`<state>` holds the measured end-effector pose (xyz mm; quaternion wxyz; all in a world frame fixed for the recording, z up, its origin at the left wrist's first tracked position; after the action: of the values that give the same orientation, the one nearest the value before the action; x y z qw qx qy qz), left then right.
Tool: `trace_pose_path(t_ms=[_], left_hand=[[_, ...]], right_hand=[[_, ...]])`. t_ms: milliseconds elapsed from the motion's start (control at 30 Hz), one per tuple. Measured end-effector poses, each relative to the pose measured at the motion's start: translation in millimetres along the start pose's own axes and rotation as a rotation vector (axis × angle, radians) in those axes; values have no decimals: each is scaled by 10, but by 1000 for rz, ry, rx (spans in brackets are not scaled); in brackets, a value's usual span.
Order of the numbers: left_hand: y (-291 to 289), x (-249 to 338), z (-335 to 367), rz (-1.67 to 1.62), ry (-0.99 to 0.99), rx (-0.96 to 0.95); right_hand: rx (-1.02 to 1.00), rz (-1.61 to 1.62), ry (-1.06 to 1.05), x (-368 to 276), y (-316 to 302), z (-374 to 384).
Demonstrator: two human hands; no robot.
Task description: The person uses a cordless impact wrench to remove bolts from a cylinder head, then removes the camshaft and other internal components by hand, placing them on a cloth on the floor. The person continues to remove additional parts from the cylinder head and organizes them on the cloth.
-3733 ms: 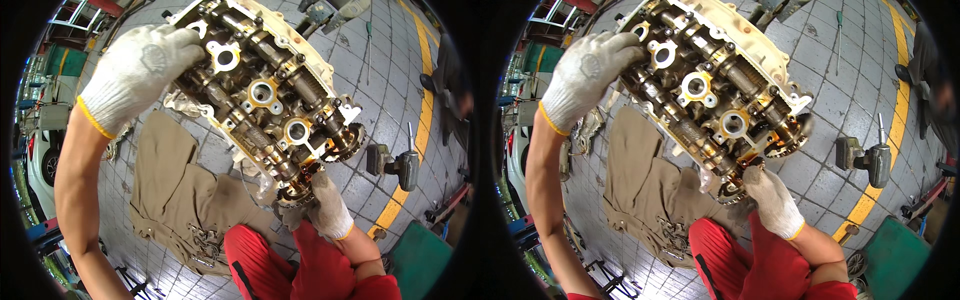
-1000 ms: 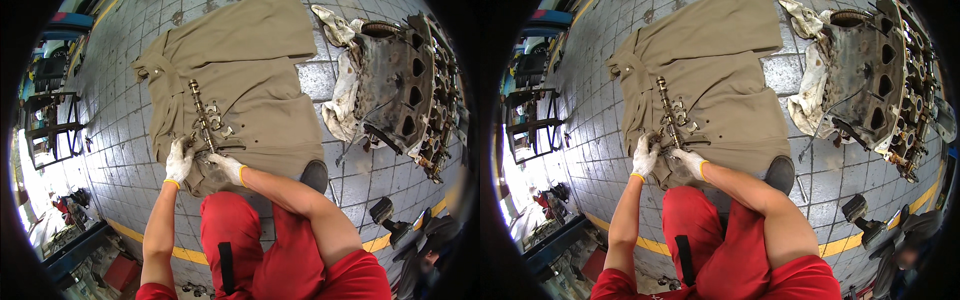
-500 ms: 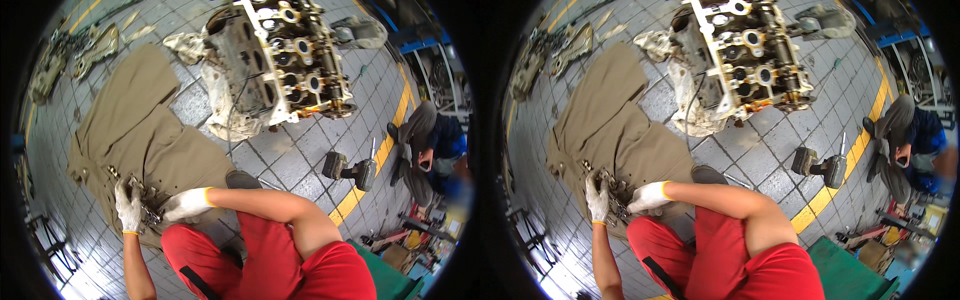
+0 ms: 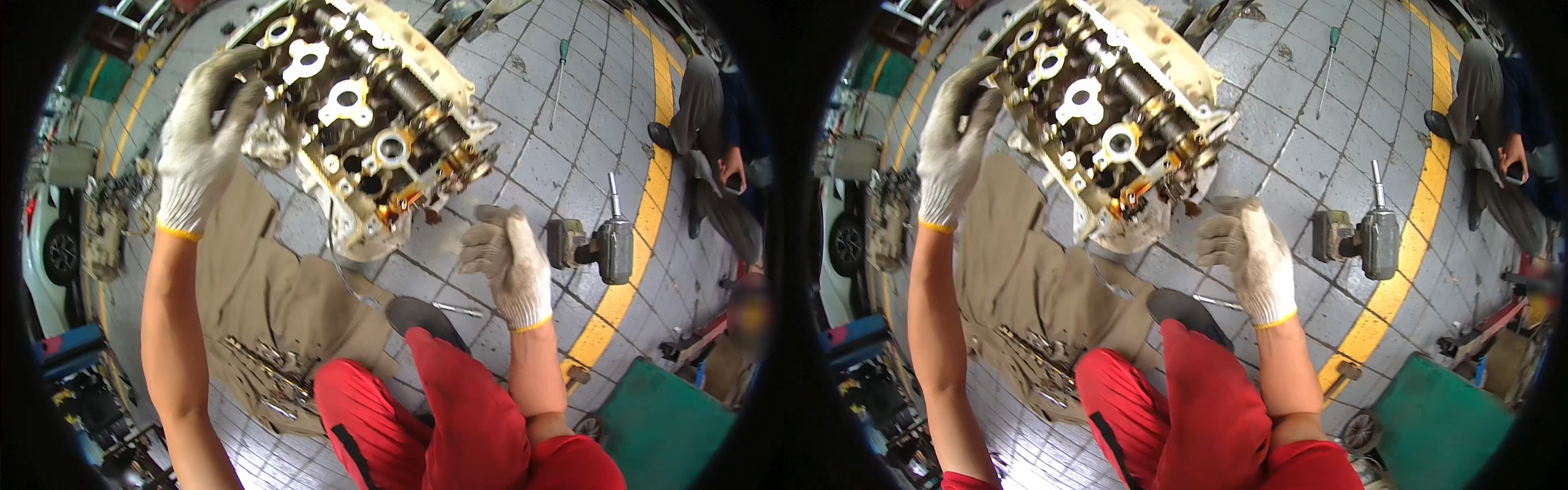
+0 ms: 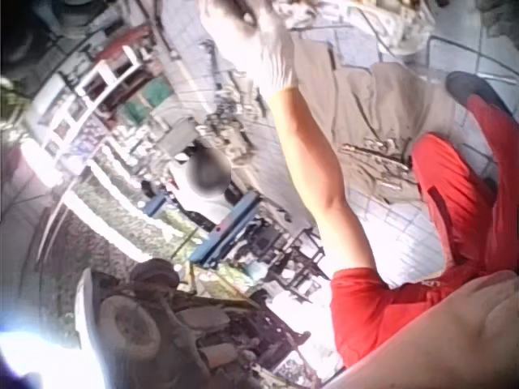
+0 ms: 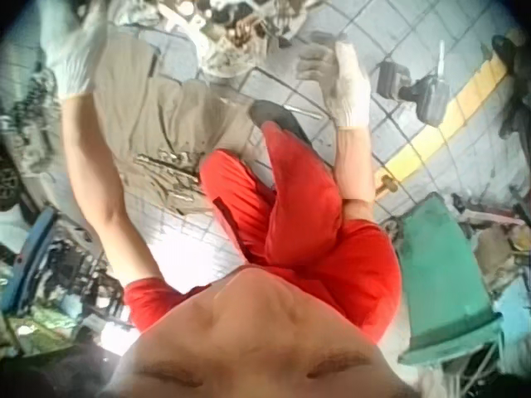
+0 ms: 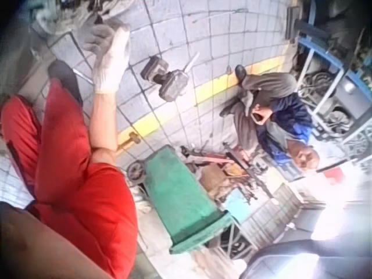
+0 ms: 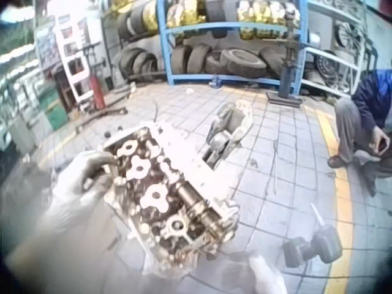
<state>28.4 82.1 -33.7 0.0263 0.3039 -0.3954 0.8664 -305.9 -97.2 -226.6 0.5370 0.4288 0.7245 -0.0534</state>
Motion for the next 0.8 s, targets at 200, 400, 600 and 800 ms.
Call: trace_pose_path(t_ms=[200, 400, 600, 800], left_hand=[[312, 113, 900, 145, 198, -240], [485, 74, 1378, 451, 374, -519], [316, 46, 1745, 437, 309, -475], [486, 221, 1454, 304, 118, -619]], right_hand=[[190, -242, -267, -393, 193, 101], [113, -382, -233, -359, 219, 168], [134, -259, -203, -502, 368, 238], [205, -303, -213, -566, 452, 221]])
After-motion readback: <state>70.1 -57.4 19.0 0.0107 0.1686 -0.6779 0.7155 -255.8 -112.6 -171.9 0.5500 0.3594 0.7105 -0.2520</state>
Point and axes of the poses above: each hand's wrist, its own z-axis towards the middle knuckle, its own y-axis out of the palm, x = y × z, the point moved 5 cm from there along z, towards the middle knuckle, and after that the axes turned 11 degrees about -z, right-handed, at the moved point
